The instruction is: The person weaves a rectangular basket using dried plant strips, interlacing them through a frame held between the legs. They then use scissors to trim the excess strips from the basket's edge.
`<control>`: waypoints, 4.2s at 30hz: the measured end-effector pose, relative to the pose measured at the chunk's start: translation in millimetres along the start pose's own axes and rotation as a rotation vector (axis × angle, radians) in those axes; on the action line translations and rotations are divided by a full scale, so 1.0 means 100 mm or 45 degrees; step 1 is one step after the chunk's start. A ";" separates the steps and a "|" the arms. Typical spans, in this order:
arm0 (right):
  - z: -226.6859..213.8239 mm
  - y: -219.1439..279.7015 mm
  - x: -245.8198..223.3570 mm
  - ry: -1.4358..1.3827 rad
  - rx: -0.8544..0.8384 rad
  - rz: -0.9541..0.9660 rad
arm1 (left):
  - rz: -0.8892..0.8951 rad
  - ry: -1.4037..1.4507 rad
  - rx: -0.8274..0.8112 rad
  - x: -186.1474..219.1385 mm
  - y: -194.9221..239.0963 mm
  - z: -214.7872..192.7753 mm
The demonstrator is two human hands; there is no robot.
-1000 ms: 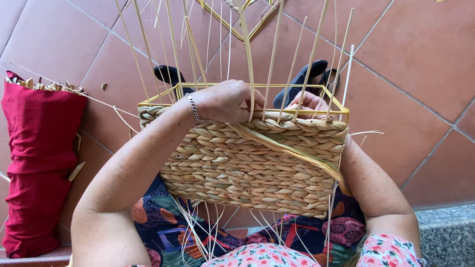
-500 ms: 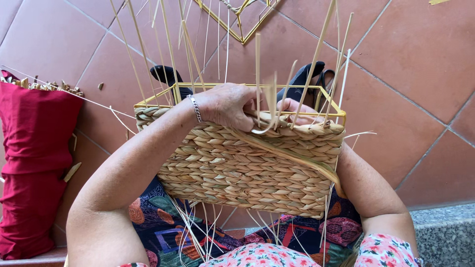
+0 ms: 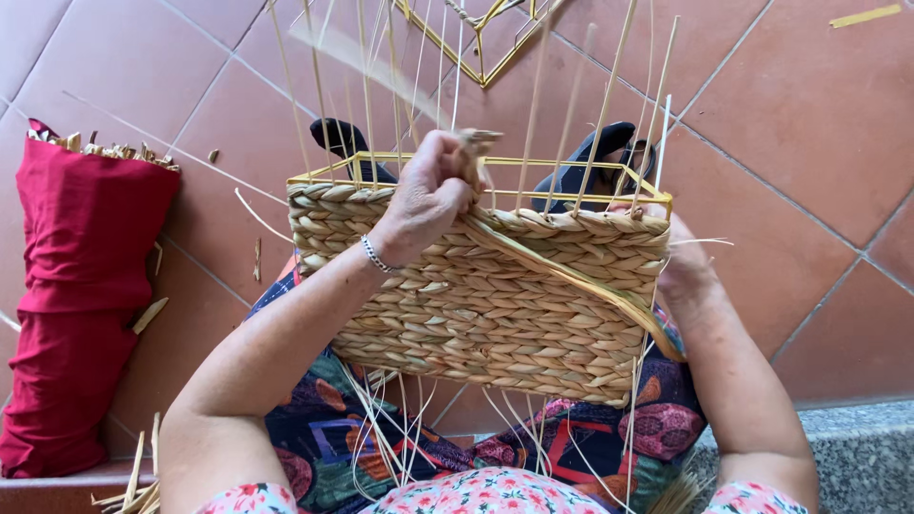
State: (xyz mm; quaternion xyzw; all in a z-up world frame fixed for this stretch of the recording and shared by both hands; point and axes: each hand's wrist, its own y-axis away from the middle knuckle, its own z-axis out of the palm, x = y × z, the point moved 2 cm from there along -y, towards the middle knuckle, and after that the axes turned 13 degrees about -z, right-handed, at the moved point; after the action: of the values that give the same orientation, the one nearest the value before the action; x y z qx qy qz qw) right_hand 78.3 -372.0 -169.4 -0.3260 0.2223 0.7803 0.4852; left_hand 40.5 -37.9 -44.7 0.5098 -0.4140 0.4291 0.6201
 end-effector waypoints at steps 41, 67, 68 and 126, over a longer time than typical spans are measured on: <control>2.16 0.77 -1.53 2.565 0.072 -0.486 | 0.578 -1.261 0.323 -0.09 0.16 -0.19; 2.37 0.16 -0.09 2.773 -0.627 -1.201 | -0.280 -1.211 0.044 0.37 0.06 -0.13; 2.35 0.17 -0.12 2.754 -0.584 -1.199 | -0.162 -1.277 0.056 0.31 0.02 -0.12; 2.03 -0.05 -0.33 2.532 -0.297 -0.771 | 0.751 -1.191 0.235 -0.15 0.17 0.08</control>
State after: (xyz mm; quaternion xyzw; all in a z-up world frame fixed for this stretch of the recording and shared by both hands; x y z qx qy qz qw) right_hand 33.4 -255.7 -5.9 -0.9078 0.3537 0.0226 0.2242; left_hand 19.7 -45.2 -53.0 0.5605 -0.7308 0.3470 0.1768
